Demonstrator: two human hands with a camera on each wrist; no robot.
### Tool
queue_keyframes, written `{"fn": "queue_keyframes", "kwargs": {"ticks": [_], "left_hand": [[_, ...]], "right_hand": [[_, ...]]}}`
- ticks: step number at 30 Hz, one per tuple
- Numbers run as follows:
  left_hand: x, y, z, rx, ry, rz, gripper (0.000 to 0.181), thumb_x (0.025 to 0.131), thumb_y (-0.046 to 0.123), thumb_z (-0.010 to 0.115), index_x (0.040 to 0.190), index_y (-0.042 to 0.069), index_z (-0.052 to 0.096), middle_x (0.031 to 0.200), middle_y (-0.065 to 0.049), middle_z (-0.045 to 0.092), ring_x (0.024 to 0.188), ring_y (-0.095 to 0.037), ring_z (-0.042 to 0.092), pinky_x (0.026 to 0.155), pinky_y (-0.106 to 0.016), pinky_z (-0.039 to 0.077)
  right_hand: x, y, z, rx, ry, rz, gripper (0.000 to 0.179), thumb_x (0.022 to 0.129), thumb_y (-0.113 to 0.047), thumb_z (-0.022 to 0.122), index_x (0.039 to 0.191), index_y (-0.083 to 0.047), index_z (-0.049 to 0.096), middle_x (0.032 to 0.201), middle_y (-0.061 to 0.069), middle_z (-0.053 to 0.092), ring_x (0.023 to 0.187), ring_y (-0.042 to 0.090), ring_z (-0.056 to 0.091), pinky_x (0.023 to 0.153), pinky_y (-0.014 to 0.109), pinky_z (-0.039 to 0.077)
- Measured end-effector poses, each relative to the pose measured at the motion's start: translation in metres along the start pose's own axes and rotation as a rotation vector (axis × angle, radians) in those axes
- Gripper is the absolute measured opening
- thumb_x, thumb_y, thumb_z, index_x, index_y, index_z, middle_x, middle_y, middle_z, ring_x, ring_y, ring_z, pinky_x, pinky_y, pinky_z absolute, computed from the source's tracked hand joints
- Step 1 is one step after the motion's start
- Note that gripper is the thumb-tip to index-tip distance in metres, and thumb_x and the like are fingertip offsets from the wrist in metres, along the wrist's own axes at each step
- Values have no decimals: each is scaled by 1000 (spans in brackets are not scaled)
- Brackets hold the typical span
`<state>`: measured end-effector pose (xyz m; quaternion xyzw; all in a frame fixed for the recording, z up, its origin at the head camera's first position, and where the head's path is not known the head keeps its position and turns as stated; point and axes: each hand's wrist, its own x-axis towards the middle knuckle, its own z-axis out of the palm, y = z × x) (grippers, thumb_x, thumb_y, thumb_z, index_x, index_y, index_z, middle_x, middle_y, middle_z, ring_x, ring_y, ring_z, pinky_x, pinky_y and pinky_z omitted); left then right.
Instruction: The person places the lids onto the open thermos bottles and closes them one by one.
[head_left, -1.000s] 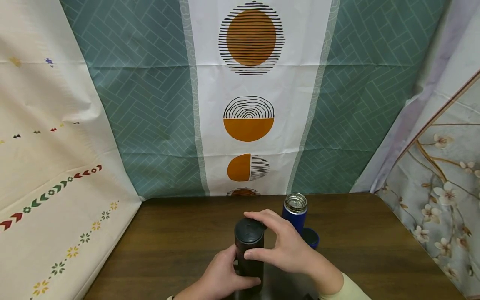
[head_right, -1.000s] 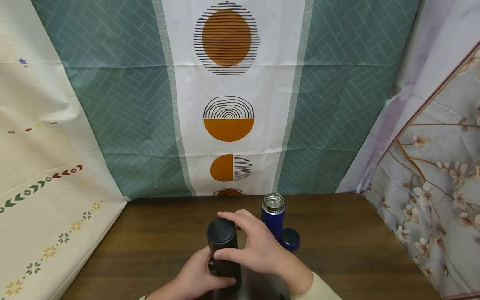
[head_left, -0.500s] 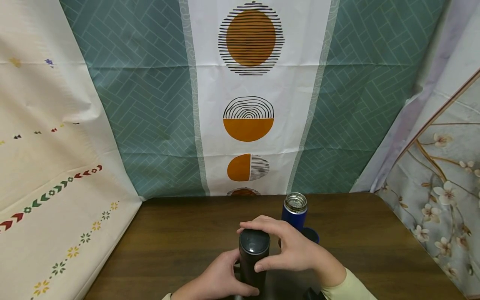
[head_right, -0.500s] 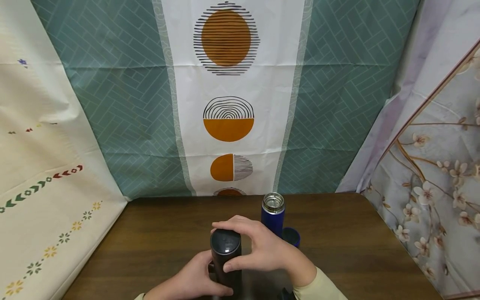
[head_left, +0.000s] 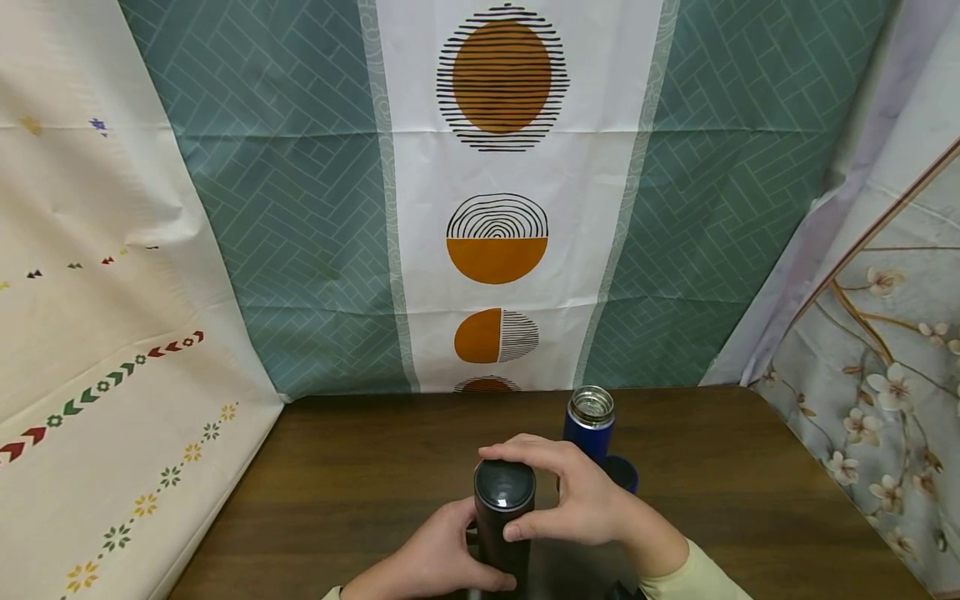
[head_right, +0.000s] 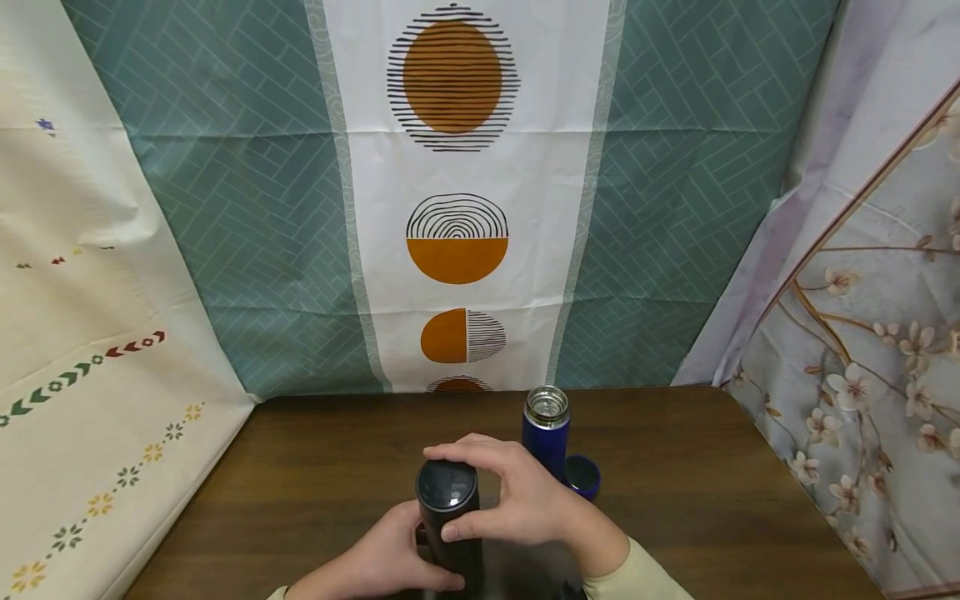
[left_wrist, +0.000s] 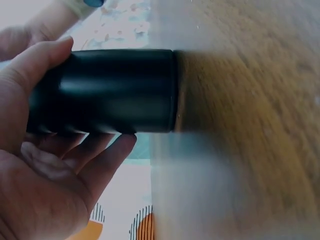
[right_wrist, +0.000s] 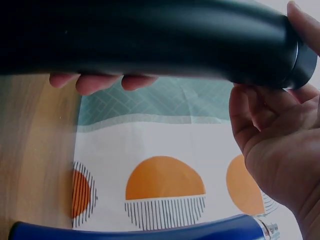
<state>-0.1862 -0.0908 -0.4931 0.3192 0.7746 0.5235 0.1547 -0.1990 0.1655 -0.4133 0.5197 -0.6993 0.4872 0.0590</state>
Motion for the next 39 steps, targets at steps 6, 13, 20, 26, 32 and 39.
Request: {"fn": "queue_keyframes", "kwargs": {"ticks": [6,13,20,26,32,39], "left_hand": [[0,1,1,-2,15,-3,63,84,27,100,139,35,71,127,14,75,120,-9,69,101,-34,57],[0,2,2,-30,25,-10,63,85,25,99,140,34,70,129,12,75,121,-11,70,100,-32,57],[1,1,3,-46,54,-38,60,85,24,99,138,31,71,127,11,75,117,-11,72,98,-30,58],[2,2,5,-22,97,-51,60,84,24,100,137,30,71,127,12,75,116,-10,73,98,-31,59],[2,3,6,15,137,-62,60,83,26,101,136,30,71,127,14,75,116,-10,72,97,-32,60],[3,3,6,66,173,-58,66,84,32,100,142,32,68,131,16,73,119,-10,71,98,-34,59]], "right_hand": [[1,-2,1,29,22,39,74,90,-12,95,157,-13,63,142,4,72,127,24,68,110,43,55],[2,-2,2,4,54,54,72,89,-14,96,154,-14,66,140,3,72,127,24,68,110,42,55],[2,-2,4,-19,87,73,71,88,-15,97,153,-16,67,140,2,73,129,24,68,110,43,55],[2,-3,8,-46,121,87,72,87,-16,98,152,-17,68,142,1,73,129,24,68,109,42,56],[2,-4,11,-100,158,80,73,86,-19,99,152,-18,68,142,3,72,127,22,70,108,42,57],[3,-5,16,-128,209,99,73,85,-20,100,152,-19,68,140,0,73,124,21,71,106,40,58]]}}
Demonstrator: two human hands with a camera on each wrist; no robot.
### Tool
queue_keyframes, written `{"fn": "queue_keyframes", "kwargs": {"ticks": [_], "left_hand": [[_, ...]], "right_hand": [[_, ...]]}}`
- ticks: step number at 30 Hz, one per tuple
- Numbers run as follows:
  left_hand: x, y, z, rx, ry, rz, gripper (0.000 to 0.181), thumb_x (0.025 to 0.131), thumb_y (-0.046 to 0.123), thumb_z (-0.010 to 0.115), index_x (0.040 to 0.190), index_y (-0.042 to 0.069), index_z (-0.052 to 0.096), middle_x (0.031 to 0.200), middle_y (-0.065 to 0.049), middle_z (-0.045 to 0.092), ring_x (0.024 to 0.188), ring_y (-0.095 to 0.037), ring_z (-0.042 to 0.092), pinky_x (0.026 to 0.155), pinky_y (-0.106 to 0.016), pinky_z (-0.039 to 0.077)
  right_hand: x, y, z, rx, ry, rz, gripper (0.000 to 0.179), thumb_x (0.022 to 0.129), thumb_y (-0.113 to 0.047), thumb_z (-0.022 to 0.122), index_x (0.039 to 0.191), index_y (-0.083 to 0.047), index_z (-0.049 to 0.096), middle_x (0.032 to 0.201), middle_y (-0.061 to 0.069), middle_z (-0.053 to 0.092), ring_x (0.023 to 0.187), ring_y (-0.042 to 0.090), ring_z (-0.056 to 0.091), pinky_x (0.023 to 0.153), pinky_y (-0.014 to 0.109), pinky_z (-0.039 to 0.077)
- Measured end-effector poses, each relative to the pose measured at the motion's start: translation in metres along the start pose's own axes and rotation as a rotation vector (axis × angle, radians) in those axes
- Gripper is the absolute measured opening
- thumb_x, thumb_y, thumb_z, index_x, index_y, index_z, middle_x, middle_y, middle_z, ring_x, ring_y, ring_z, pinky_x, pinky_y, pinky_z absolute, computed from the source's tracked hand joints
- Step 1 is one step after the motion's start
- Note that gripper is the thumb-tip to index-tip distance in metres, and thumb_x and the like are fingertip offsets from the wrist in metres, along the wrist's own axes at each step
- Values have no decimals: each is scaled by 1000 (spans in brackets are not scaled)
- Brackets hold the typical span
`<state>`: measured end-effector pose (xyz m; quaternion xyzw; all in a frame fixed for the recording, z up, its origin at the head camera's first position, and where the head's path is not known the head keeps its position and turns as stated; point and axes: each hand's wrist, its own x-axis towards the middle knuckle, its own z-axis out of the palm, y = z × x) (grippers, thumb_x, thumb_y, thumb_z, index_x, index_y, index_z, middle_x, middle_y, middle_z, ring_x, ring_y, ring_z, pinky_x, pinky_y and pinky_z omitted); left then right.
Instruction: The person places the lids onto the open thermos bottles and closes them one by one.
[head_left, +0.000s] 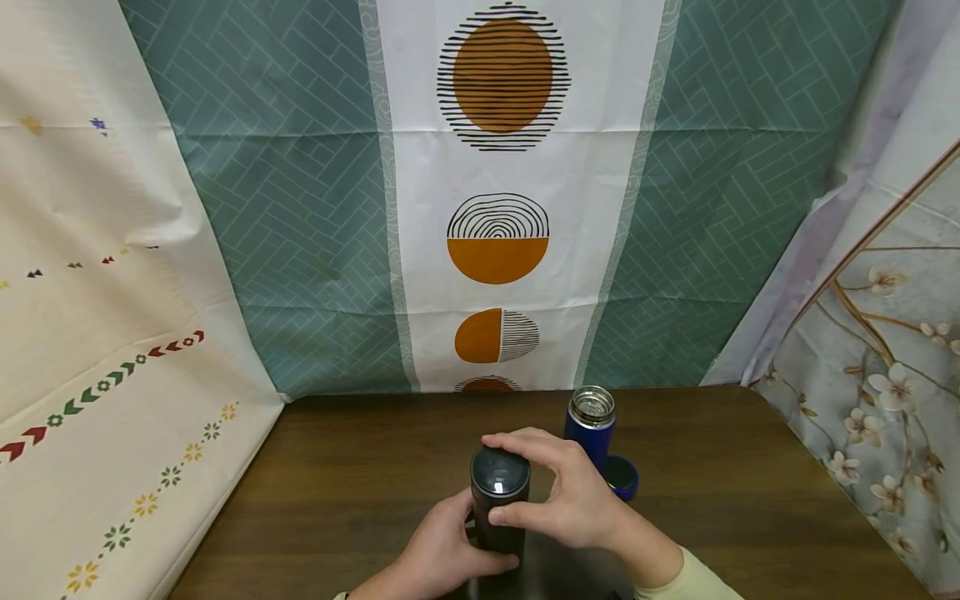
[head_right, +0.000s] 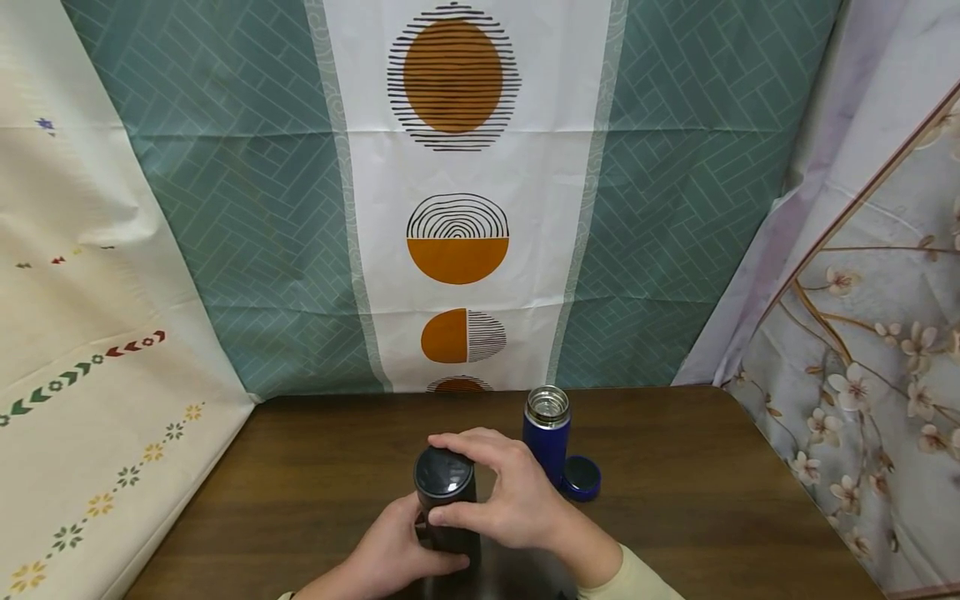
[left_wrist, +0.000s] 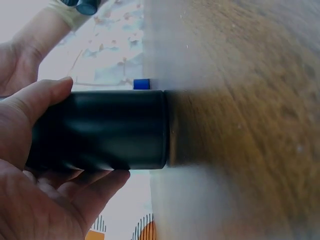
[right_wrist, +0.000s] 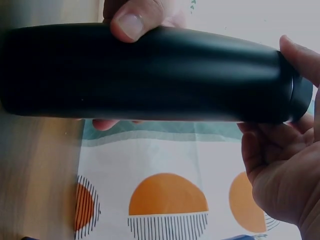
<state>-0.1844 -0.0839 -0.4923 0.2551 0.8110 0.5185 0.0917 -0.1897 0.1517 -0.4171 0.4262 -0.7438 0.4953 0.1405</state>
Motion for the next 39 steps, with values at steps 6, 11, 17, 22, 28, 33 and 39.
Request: {"fn": "queue_keyframes", "kwargs": {"ticks": [6,11,17,22,28,33,39], "left_hand": [[0,2,-1,25,23,-7,71,84,33,101,146,32,66,133,16,73,120,-11,71,98,-37,60],[-1,3,-1,42,37,-16,72,85,36,100,148,33,65,134,17,73,121,-12,71,99,-40,60],[-1,3,-2,42,38,-17,72,86,35,99,149,32,65,134,17,73,122,-12,71,99,-41,60],[2,2,-4,55,33,-9,72,86,35,99,149,32,64,134,16,72,122,-12,71,100,-44,60],[4,0,-8,48,38,-4,76,85,34,100,151,28,63,134,13,72,122,-13,71,99,-45,61],[5,-3,-14,47,55,-5,75,83,35,101,148,25,66,133,11,73,118,-13,72,98,-42,60],[7,-7,-24,42,63,-16,74,83,34,101,147,24,66,133,10,74,117,-15,73,98,-43,59]], "right_hand": [[1,0,5,-6,52,12,75,84,-18,101,152,-18,69,141,1,73,126,23,71,105,40,58],[2,-3,8,-27,83,53,75,83,-20,102,151,-21,70,138,-3,74,125,21,71,105,38,58],[2,-5,9,-34,85,94,73,84,-22,101,151,-23,69,138,-6,74,126,20,70,108,38,56],[3,-3,8,-42,71,98,73,87,-24,100,152,-24,68,138,-7,73,126,19,69,109,39,55],[9,2,5,-62,10,106,74,90,-27,97,156,-28,64,140,-8,71,125,16,68,108,41,55],[17,9,2,-72,-49,135,74,93,-32,94,159,-34,61,143,-10,68,129,15,67,109,46,55],[27,12,2,-49,-89,184,73,94,-37,93,159,-38,59,148,-11,66,134,17,64,112,57,52]]}}
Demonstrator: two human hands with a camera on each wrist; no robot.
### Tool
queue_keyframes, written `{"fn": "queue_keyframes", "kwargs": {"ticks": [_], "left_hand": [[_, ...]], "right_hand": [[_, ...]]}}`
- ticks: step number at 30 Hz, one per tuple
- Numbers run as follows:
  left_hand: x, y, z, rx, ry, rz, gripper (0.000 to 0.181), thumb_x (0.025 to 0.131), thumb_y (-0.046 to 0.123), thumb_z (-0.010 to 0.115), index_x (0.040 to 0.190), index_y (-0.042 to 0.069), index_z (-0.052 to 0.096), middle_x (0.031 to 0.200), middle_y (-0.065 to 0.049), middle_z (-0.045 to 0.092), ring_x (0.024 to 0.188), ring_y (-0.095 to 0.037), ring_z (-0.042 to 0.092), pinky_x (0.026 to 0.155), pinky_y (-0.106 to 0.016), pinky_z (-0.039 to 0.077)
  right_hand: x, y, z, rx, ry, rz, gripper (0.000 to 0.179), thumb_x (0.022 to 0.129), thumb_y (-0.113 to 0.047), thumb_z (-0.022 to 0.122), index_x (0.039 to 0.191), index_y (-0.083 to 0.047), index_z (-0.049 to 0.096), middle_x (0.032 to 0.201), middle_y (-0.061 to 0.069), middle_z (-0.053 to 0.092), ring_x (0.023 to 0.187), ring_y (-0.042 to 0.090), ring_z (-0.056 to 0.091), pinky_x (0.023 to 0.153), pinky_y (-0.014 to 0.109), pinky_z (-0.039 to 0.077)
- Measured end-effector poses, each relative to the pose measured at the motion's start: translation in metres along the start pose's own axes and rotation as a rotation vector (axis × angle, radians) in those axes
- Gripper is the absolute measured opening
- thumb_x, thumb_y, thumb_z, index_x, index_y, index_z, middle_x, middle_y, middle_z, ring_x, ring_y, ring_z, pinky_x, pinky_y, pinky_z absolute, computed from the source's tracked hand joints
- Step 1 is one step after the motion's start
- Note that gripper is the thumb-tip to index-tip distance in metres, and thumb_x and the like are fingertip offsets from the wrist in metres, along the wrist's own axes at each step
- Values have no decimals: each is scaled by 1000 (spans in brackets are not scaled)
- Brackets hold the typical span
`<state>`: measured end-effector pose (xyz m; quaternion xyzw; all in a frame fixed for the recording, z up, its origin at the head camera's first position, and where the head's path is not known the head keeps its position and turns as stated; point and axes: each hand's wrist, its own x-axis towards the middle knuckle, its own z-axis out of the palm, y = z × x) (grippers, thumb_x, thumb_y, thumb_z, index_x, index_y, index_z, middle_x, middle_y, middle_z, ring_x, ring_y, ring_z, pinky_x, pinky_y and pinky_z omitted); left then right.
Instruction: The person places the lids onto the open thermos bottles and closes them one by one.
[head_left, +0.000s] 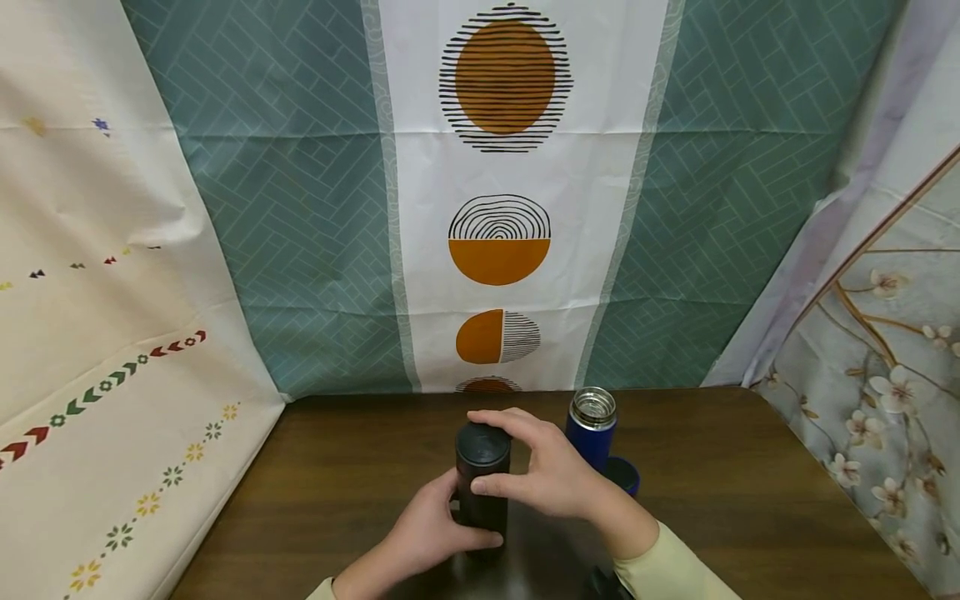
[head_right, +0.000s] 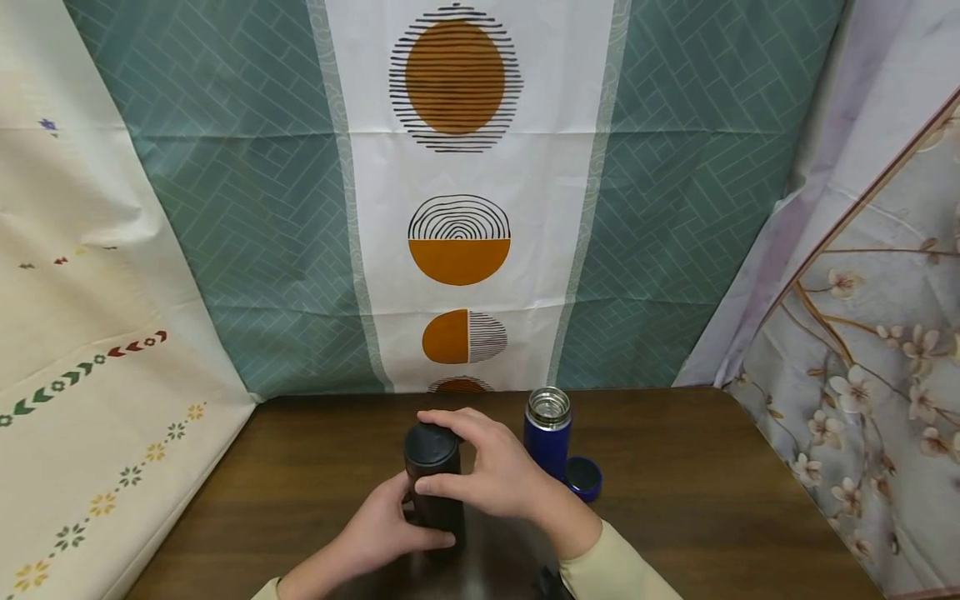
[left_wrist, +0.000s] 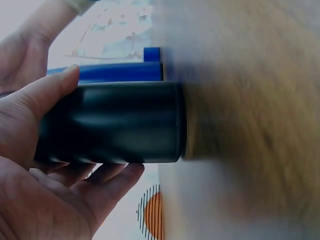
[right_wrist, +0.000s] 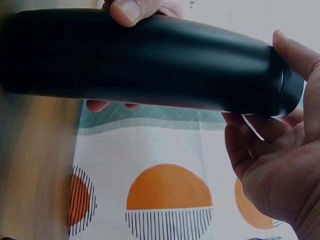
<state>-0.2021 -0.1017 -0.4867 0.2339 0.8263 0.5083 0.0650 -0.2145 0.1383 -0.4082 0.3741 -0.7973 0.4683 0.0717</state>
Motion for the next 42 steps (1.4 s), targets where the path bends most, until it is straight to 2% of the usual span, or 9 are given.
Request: {"fn": "queue_keyframes", "kwargs": {"ticks": [14,19,27,33,36,42], "left_hand": [[10,-12,-22,-8,43,-14,78,84,30,101,151,21,65,133,6,74,118,-19,72,100,-47,58],[18,-16,-27,-15,42,-11,78,84,27,101,152,20,64,133,5,75,117,-19,72,98,-43,58],[34,-22,-37,-2,56,8,82,85,27,100,156,18,60,138,1,73,122,-23,72,105,-53,58],[43,-24,-43,-5,60,11,80,87,25,99,156,15,60,138,-2,73,122,-25,72,105,-52,58],[48,-26,-45,-5,67,22,80,87,24,99,156,14,60,139,-4,73,124,-27,71,106,-54,58],[54,-36,-49,13,89,17,81,84,28,101,154,18,61,137,0,74,124,-25,71,107,-55,57]], "right_hand": [[33,7,4,14,-62,14,73,94,-36,92,160,-33,60,156,-7,62,141,20,60,117,60,48],[44,15,4,29,-65,34,72,94,-37,92,159,-37,61,157,-10,61,142,19,58,117,61,46],[60,22,4,34,-53,77,71,93,-37,92,157,-39,62,152,-12,65,136,20,60,115,60,48],[71,28,4,35,-48,103,71,93,-36,92,157,-42,61,153,-12,64,132,19,64,111,55,52],[76,30,5,29,-40,104,72,93,-37,91,158,-41,61,155,-9,63,135,21,62,111,57,51],[83,35,8,18,-30,115,70,93,-37,91,158,-38,62,153,-7,63,133,21,61,112,55,51]]}}
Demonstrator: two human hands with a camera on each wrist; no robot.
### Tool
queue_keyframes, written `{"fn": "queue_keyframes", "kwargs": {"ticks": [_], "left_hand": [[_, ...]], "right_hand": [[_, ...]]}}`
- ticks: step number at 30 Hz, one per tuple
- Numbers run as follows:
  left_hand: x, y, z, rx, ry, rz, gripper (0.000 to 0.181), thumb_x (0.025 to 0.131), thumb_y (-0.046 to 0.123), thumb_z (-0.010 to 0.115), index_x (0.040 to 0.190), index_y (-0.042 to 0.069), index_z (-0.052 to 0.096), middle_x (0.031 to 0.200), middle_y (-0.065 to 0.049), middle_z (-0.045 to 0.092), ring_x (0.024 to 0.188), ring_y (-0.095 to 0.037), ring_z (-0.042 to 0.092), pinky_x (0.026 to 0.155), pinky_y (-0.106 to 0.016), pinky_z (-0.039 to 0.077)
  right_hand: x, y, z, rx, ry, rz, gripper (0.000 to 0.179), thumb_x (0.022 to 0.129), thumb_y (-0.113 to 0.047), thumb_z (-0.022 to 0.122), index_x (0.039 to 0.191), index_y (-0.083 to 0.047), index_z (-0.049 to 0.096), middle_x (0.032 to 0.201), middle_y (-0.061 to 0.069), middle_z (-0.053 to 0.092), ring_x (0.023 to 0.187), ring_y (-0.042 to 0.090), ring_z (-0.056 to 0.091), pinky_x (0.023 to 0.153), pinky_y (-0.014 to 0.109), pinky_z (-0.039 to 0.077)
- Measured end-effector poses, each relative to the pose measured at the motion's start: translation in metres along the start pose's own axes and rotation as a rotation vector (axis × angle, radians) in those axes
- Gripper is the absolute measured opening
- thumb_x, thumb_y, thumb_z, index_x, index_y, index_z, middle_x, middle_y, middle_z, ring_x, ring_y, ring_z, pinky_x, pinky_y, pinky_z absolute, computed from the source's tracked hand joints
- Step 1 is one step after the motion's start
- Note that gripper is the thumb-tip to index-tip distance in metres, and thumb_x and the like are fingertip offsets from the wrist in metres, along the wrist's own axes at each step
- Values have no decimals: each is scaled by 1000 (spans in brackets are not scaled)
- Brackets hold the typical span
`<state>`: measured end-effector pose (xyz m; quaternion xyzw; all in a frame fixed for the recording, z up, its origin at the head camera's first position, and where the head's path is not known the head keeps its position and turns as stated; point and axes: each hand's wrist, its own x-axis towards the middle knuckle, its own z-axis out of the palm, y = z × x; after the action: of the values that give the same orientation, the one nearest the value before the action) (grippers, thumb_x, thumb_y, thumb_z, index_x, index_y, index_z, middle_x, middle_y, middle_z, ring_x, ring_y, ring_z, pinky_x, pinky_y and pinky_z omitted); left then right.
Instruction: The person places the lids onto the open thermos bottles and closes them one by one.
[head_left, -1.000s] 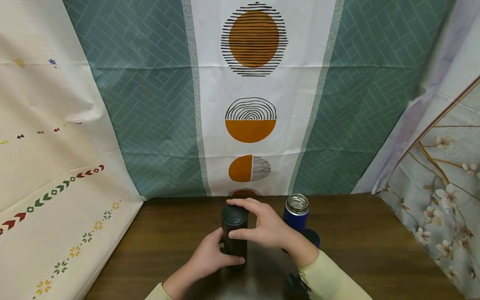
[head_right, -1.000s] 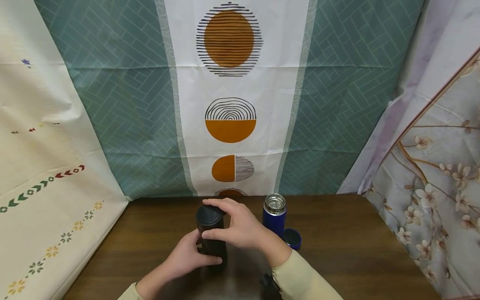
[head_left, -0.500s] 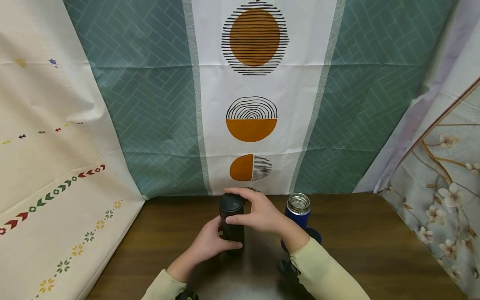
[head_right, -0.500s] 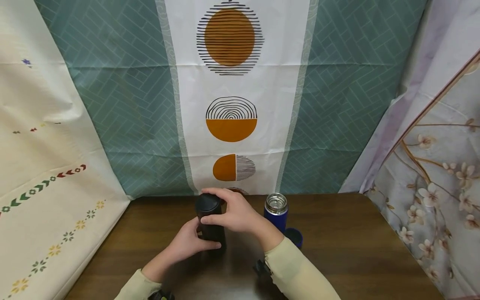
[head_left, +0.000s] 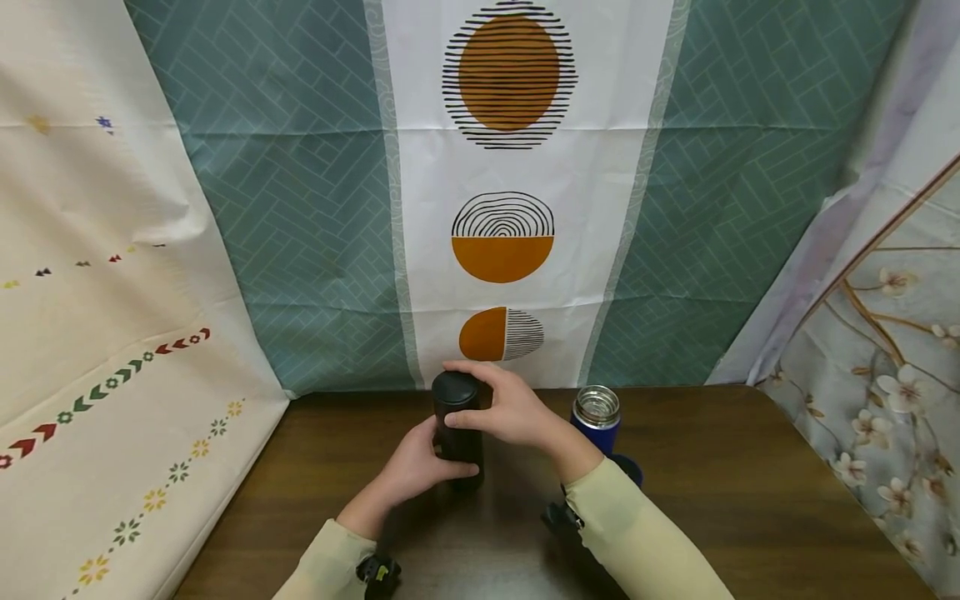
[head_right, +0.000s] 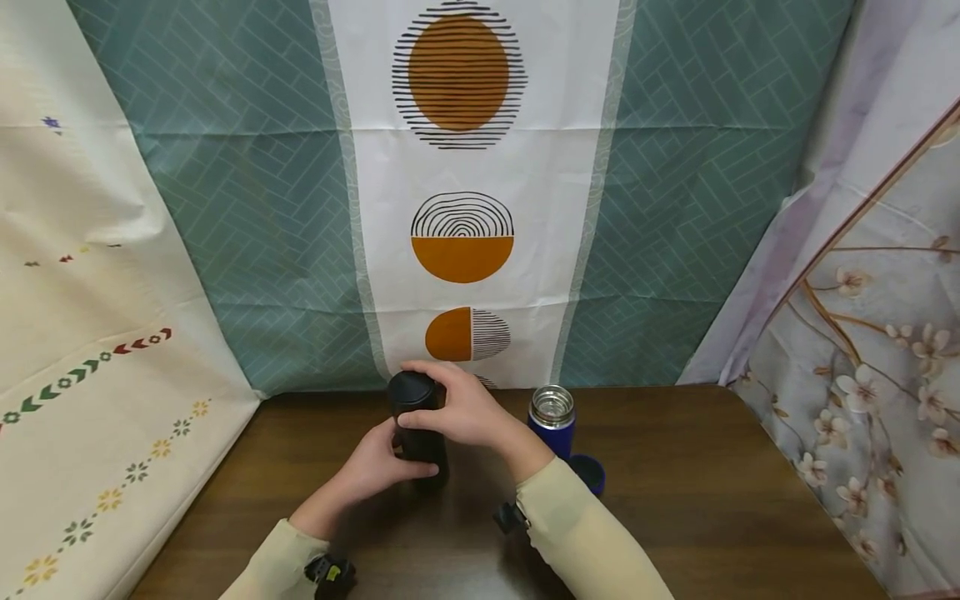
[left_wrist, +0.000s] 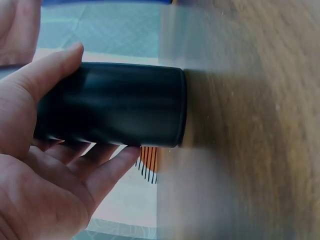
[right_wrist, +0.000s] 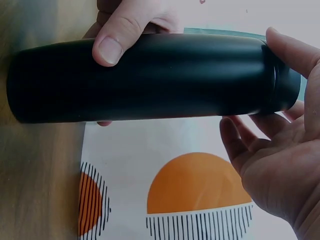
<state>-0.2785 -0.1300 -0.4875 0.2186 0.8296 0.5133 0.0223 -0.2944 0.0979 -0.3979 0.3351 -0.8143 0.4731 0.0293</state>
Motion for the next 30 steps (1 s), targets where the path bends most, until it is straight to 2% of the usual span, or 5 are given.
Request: {"fn": "queue_keyframes", "kwargs": {"ticks": [13,22,30], "left_hand": [[7,-6,-6,12,-6,-9,82,85,30,100,156,19,60,138,0,73,124,-26,70,106,-56,57],[8,-10,-5,8,14,-1,85,85,31,100,159,19,58,141,0,72,128,-26,69,111,-59,54],[3,-15,-2,3,46,-38,86,85,29,101,159,19,57,143,-3,70,130,-27,69,113,-60,53]], "right_hand": [[9,2,-1,31,-28,23,70,98,-38,87,161,-36,58,152,-2,66,127,23,65,110,53,53],[10,3,1,44,-23,31,72,99,-37,86,164,-36,55,159,0,61,136,26,63,116,59,48],[6,7,5,26,-10,15,83,98,-36,86,170,-37,45,169,0,51,149,28,55,122,63,43]]}}
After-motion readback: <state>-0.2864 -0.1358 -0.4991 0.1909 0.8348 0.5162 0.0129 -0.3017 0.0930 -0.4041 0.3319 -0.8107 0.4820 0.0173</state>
